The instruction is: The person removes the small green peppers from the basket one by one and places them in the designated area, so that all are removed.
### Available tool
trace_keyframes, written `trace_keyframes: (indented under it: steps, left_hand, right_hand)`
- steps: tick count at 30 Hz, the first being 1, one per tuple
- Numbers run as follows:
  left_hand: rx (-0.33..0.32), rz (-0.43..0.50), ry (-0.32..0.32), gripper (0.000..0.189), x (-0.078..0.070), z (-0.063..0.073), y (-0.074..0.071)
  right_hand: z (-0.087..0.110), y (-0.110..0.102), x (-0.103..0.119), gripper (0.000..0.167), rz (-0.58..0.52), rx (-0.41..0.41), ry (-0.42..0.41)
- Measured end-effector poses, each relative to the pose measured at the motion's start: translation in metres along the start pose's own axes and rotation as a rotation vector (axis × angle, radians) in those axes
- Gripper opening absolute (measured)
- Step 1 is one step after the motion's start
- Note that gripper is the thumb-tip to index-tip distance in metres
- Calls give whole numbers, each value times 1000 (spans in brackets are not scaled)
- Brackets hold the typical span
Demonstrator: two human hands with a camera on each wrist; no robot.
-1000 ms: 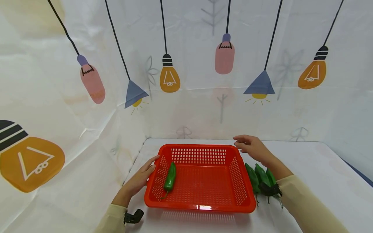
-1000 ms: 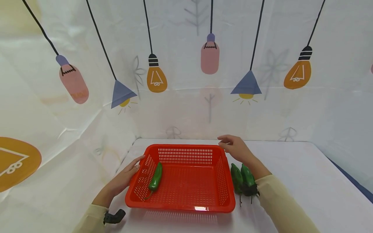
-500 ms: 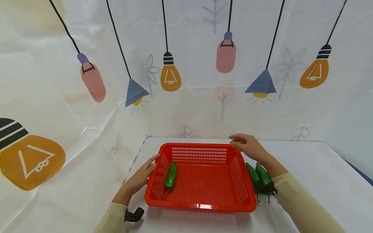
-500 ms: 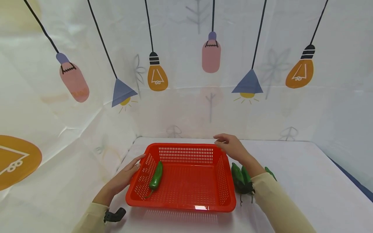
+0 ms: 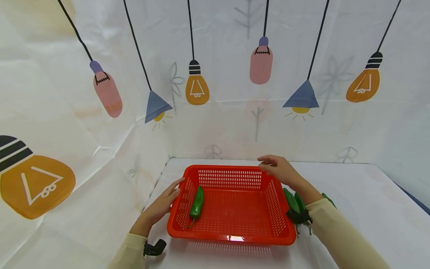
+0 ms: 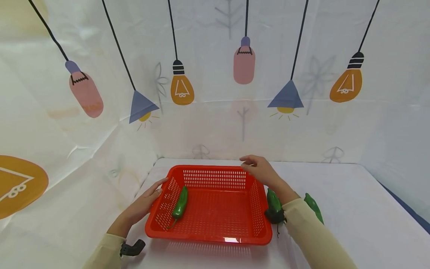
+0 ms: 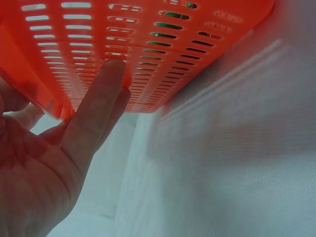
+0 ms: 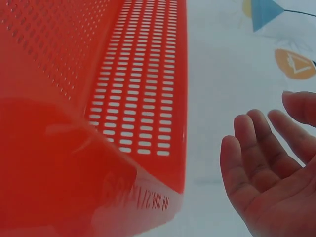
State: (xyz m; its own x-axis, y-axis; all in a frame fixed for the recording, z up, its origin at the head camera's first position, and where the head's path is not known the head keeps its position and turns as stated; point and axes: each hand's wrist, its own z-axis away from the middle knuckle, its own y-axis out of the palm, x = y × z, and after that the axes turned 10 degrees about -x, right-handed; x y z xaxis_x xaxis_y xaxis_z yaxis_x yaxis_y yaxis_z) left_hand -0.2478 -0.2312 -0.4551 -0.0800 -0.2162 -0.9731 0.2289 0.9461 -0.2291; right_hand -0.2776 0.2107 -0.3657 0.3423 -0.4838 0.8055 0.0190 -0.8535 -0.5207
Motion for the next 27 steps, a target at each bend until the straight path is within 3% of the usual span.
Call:
trace_keyframes:
  steps: [19, 27]
  left_hand:
    - [25, 7, 2, 56, -2, 2, -2]
    - [7, 9, -17, 54, -1, 0, 0]
  right_hand:
    - [-7, 23, 11, 37, -28, 21, -36]
    - [-11, 33, 14, 37, -56, 51, -44]
